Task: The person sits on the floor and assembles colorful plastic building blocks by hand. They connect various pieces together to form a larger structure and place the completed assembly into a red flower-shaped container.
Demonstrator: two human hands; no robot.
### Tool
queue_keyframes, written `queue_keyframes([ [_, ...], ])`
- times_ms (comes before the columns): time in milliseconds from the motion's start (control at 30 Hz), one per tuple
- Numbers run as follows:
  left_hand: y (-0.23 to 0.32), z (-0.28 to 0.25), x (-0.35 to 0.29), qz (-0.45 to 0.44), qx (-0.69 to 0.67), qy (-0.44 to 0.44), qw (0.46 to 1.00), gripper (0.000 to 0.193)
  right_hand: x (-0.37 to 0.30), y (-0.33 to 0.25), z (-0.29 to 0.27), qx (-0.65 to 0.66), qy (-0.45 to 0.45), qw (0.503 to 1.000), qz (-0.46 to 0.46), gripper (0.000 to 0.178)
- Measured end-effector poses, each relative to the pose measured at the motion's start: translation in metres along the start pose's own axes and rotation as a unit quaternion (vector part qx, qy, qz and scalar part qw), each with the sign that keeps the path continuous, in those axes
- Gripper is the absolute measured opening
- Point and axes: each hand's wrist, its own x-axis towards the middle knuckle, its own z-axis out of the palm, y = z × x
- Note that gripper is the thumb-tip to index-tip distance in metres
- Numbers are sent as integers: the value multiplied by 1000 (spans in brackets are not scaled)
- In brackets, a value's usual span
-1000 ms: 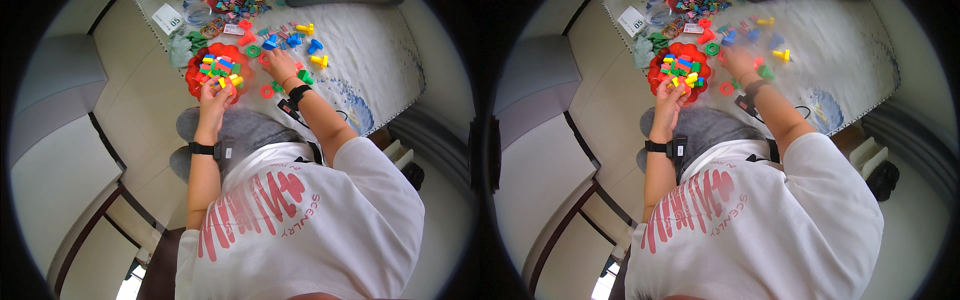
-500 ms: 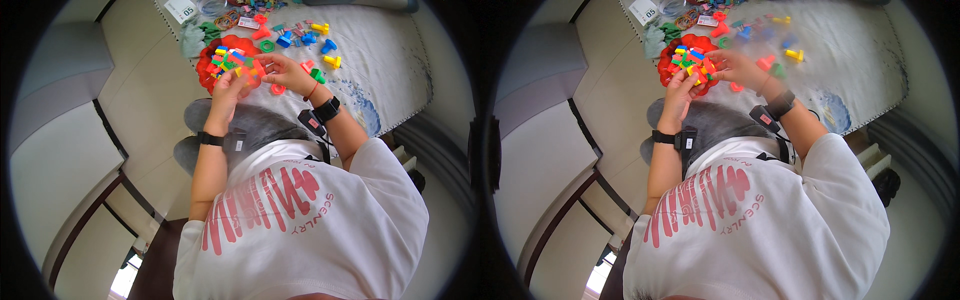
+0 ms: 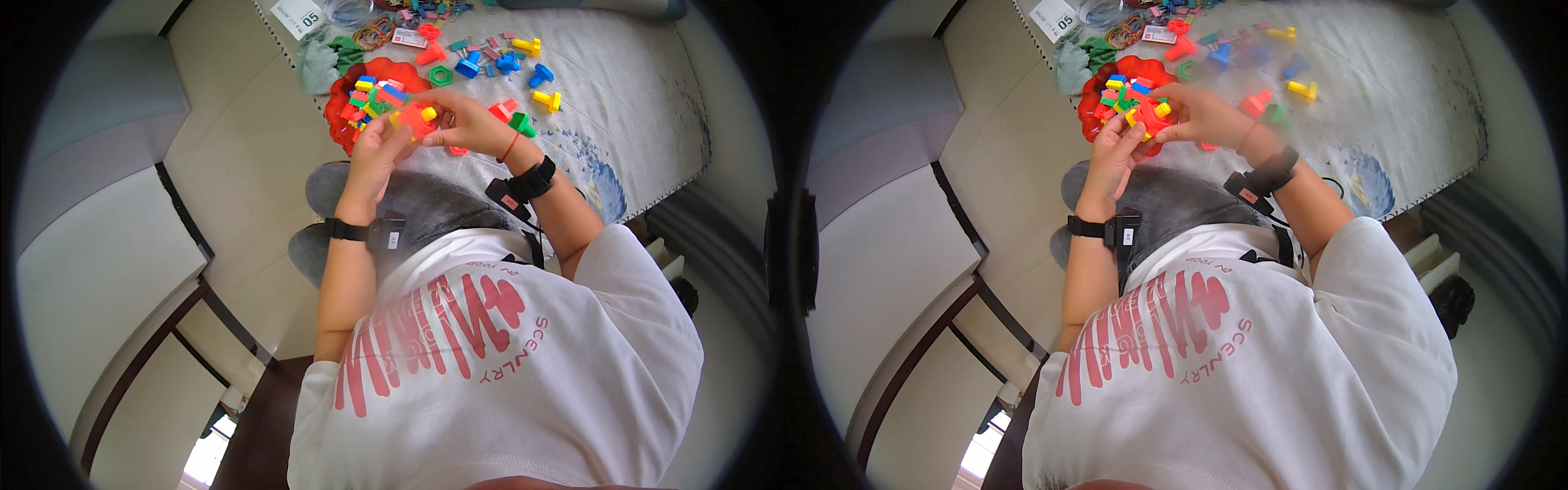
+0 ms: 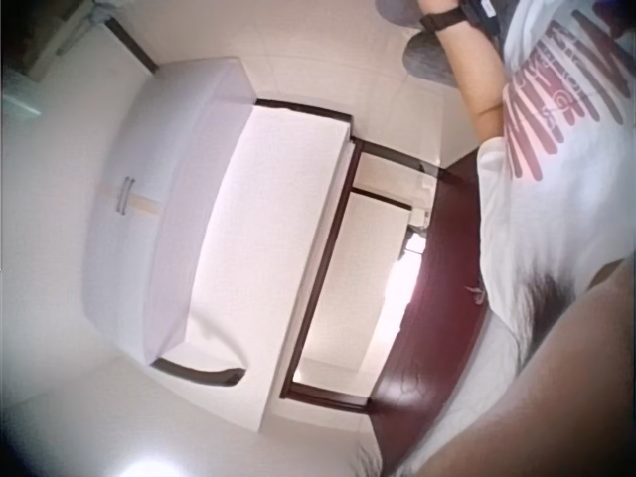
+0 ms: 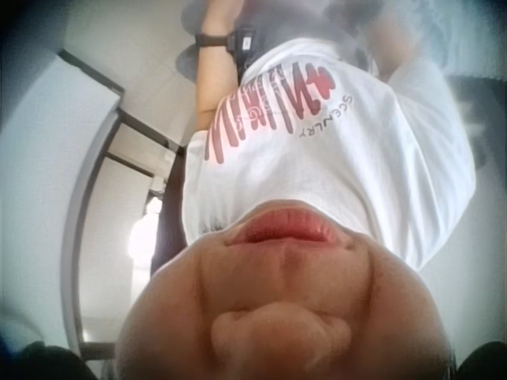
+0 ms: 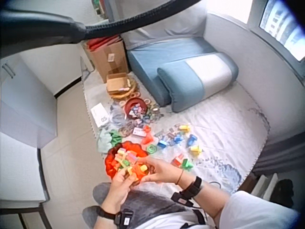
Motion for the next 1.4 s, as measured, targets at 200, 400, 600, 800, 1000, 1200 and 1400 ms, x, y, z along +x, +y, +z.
queue_keyframes([
  [200,-6,-3,3,18,25,9,999,35,-6,33,-5,-38,126,991,-3,41],
  [400,-14,-5,5,36,27,62,997,34,-17,86,-34,-421,289,854,94,43],
  [600,-17,-8,2,34,46,68,996,35,-41,115,-24,-414,233,880,9,41],
  [800,-17,-10,-1,20,49,66,996,37,-78,120,-44,-416,250,867,111,24],
  [1000,-26,-3,4,-9,73,43,996,39,-95,123,-49,-484,183,856,13,24],
  [1200,-20,0,0,-6,68,40,997,39,-54,116,-19,-548,89,824,115,48],
  [1400,-14,0,-8,15,55,39,998,38,-30,78,-15,-72,177,979,71,46],
])
